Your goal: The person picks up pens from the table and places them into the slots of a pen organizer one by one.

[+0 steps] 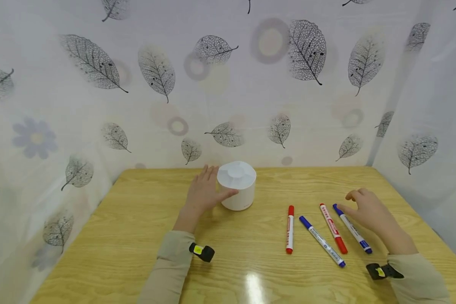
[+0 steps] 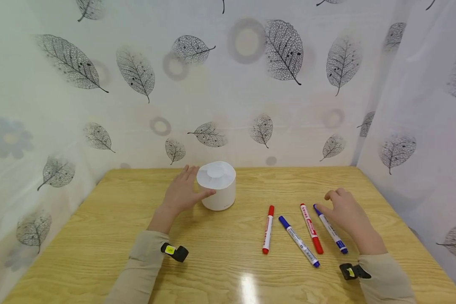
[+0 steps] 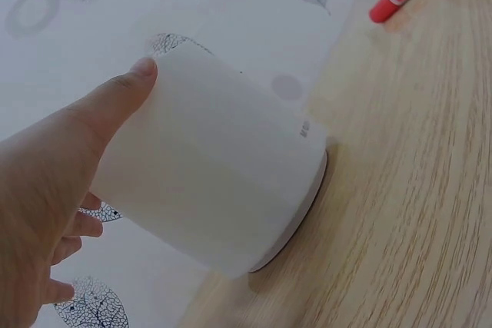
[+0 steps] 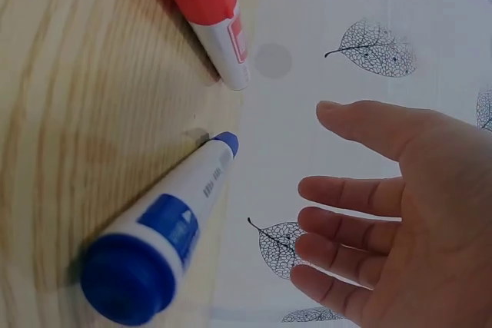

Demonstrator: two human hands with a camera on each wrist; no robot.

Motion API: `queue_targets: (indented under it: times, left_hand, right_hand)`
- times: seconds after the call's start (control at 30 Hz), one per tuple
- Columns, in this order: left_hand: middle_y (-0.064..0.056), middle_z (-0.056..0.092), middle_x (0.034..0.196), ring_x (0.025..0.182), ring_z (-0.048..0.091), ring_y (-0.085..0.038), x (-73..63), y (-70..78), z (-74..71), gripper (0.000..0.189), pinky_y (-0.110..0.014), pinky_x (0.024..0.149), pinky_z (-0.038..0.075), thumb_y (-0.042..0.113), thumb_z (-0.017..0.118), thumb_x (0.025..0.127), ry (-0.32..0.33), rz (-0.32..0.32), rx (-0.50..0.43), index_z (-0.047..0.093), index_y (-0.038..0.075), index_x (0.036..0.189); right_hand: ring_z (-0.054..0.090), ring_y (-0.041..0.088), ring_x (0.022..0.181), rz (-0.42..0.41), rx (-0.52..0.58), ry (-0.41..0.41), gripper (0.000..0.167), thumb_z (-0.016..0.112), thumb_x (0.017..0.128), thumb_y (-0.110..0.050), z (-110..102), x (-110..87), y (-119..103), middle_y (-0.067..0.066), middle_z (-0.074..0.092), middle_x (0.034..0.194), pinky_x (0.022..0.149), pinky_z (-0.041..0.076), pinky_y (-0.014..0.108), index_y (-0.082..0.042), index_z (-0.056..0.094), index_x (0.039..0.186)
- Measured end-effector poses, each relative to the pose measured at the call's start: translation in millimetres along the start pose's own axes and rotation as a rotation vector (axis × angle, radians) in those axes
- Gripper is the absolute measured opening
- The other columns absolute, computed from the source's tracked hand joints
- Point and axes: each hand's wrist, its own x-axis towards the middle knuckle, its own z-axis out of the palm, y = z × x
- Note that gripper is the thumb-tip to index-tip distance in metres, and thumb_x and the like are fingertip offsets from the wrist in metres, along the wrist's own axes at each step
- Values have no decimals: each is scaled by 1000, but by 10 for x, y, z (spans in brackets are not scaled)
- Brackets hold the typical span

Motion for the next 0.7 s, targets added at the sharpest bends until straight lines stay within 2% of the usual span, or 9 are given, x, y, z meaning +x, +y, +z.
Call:
queue_targets:
  times: [0.2,0.4,0.7]
  left_hand:
    - [-12,29,160,153,14,-30,-23,25,-18,110,-54,123,18,81,53,76,-7,-9,6,27,9,154]
    - [-11,28,161,153,13,-30,37,-12,-8,109,-54,123,17,81,53,77,-15,-1,6,26,9,154]
    - [-12,27,161,153,12,-30,140,-89,21,109,-55,123,16,81,53,77,-15,18,7,24,9,155]
  right_hand:
    - [55,44,87,33,-40,-73,45,69,88,-32,69,16,35,30,56,97,70,49,52,11,63,99]
    - [55,30,75,58,-69,-147,44,71,86,-31,160,83,63,24,56,89,67,51,47,12,62,95]
    - [50,24,72,84,-69,-192,32,71,84,-24,243,138,33,17,56,85,62,48,38,7,63,90]
